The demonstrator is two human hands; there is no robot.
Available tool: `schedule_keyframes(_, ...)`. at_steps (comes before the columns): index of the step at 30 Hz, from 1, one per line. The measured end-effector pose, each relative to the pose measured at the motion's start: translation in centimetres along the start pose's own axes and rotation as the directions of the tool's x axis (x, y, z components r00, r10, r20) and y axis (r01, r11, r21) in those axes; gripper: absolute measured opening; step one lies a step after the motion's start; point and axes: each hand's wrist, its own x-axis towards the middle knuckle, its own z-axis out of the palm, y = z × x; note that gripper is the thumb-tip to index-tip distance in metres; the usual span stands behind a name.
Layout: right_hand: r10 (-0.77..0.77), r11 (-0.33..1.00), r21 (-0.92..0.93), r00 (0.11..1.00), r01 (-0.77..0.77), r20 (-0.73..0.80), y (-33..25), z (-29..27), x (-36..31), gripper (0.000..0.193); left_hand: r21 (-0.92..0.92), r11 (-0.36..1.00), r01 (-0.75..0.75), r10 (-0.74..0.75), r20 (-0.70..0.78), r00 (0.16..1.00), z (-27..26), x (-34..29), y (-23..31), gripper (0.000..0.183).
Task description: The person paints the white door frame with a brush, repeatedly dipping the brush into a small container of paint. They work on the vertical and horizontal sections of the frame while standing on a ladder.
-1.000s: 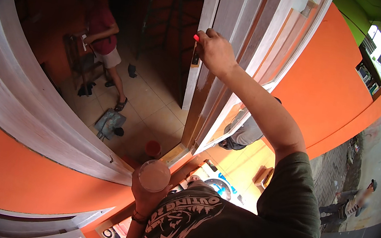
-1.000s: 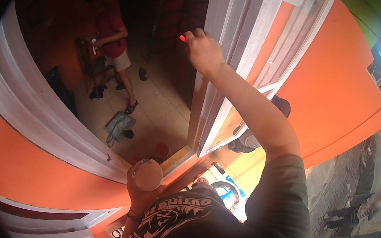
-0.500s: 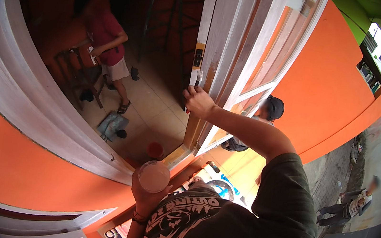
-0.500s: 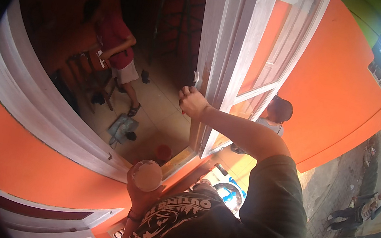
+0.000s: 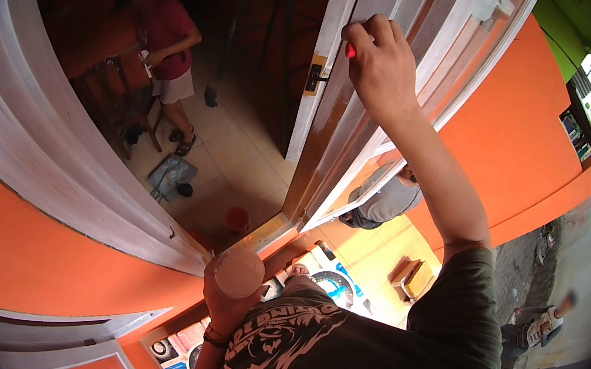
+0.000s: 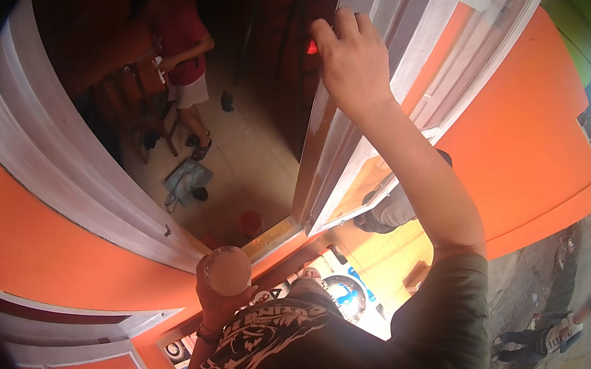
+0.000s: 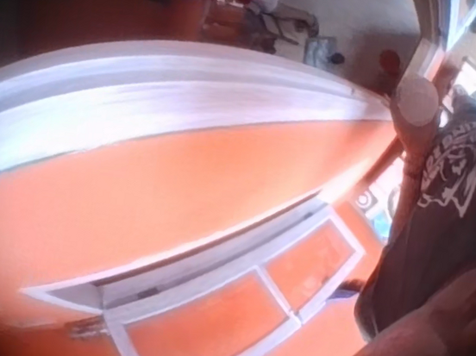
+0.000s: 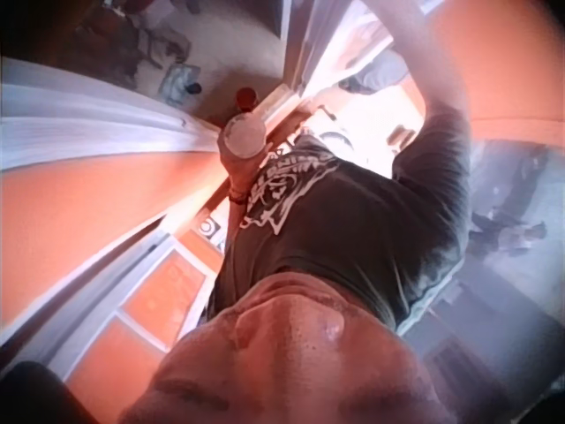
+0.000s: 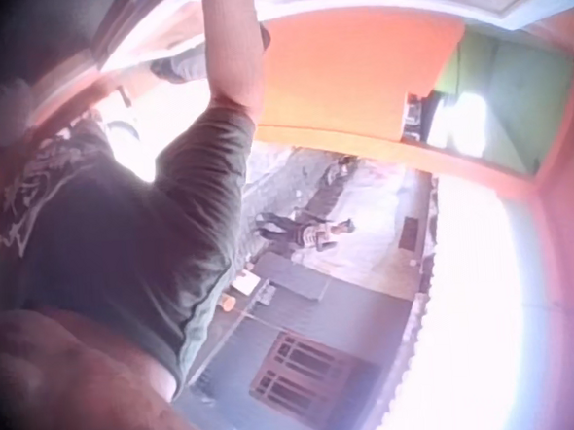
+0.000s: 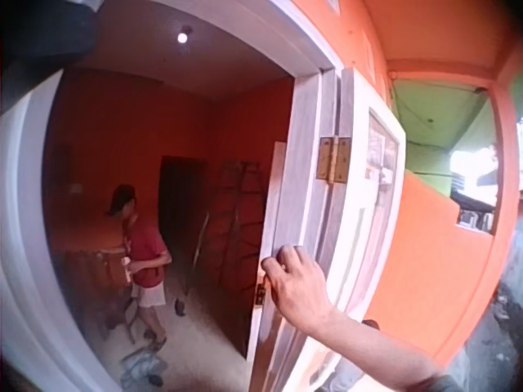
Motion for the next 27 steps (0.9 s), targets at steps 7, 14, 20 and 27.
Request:
schedule_keyframes(7, -0.231, 0.945, -0.018, 0.708, 0.325, 0.668, -5.6, 3.6, -12.5, 0.019, 0.032, 0.999, -0.023, 0.023, 0.002, 1.000, 0.1, 0.0, -0.6, 0.093)
schedule_keyframes(14, -0.189, 0.906, 0.410, 0.771, -0.101, 0.608, -7.1, 7.9, -17.0, 0.021, -0.006, 0.994, -0.109, 0.109, 0.025, 0.994, 0.2, 1.0, -0.8, 0.091)
schedule_keyframes(20, 0.113, 0.966, 0.203, 0.965, -0.163, 0.238, -0.5, 2.4, -5.2, 0.026, 0.032, 0.995, -0.097, 0.096, 0.025, 0.995, 0.5, 1.3, -0.9, 0.094)
schedule_keyframes(27, -0.109, 0.991, -0.043, 0.943, 0.129, 0.316, -3.4, 3.2, -8.7, 0.018, 0.058, 0.997, -0.054, 0.052, 0.028, 0.998, 0.5, 1.1, -1.6, 0.098)
